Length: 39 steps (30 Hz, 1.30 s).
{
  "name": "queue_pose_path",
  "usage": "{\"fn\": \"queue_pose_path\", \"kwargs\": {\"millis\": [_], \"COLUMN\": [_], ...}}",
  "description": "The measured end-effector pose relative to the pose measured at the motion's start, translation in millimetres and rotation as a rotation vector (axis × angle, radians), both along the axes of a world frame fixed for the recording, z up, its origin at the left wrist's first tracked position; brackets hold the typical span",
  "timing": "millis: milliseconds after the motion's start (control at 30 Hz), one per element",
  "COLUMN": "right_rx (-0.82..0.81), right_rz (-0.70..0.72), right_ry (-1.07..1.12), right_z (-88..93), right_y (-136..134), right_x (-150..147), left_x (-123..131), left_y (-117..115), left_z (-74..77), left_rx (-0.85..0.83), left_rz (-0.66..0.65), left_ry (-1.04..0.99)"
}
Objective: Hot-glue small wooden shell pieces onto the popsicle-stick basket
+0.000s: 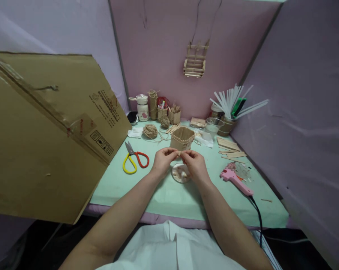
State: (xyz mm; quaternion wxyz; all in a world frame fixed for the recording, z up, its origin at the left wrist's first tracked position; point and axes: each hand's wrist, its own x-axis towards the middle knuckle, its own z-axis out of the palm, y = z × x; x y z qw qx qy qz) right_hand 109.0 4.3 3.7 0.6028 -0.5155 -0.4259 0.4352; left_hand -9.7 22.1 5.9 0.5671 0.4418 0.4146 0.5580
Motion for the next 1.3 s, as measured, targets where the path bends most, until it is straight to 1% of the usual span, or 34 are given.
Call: {"fn": "queue_pose_path", "kwargs": {"millis": [167,400,467,567,667,867,1100,1300], "right_rx": [-0.008,0.013,0.012,0.004,-0.006,0.002,-0.014,-0.009], "right_rz": [-0.025,-0.006,-0.008,-0.002,0.009,0.011,-0.001,0.0], "right_ry": [-0.012,-0.051,-0.057,-0.074,-0.092,-0.057,-0.084,-0.1], "right_z": [3.9,4.0,3.1,2.3,1.6,0.3,4.4,2.9], "right_y": [-1.1,-2.9,-2.9,-3.2,-3.3,-1.5,-5.2,-5.7], "right_x": [1.8,2.4,3.5,5.2,6.1,6.8,4.0,5.1], "left_x": [-0.5,1.1,-1.0,-5.0,-7.0,-6.9,-4.9,-2.2], "left_y": [0.5,-3.2,-2.7,-1.4,-0.8,-0.4,-0.2,-2.4], "left_z": [-0.7,2.9,3.8,4.0,3.6,3.8,1.6,0.7], "left_rx": [-0.007,-0.015,-0.022,-0.036,-0.023,-0.021,-0.013,0.011], "left_rz": [0.002,-0.02,-0.058,-0.126,-0.158,-0.122,-0.106,-0.07], "left_ry": [-0.033,-0.08,-0.055,0.042,0.119,0.109,0.116,0.115]}}
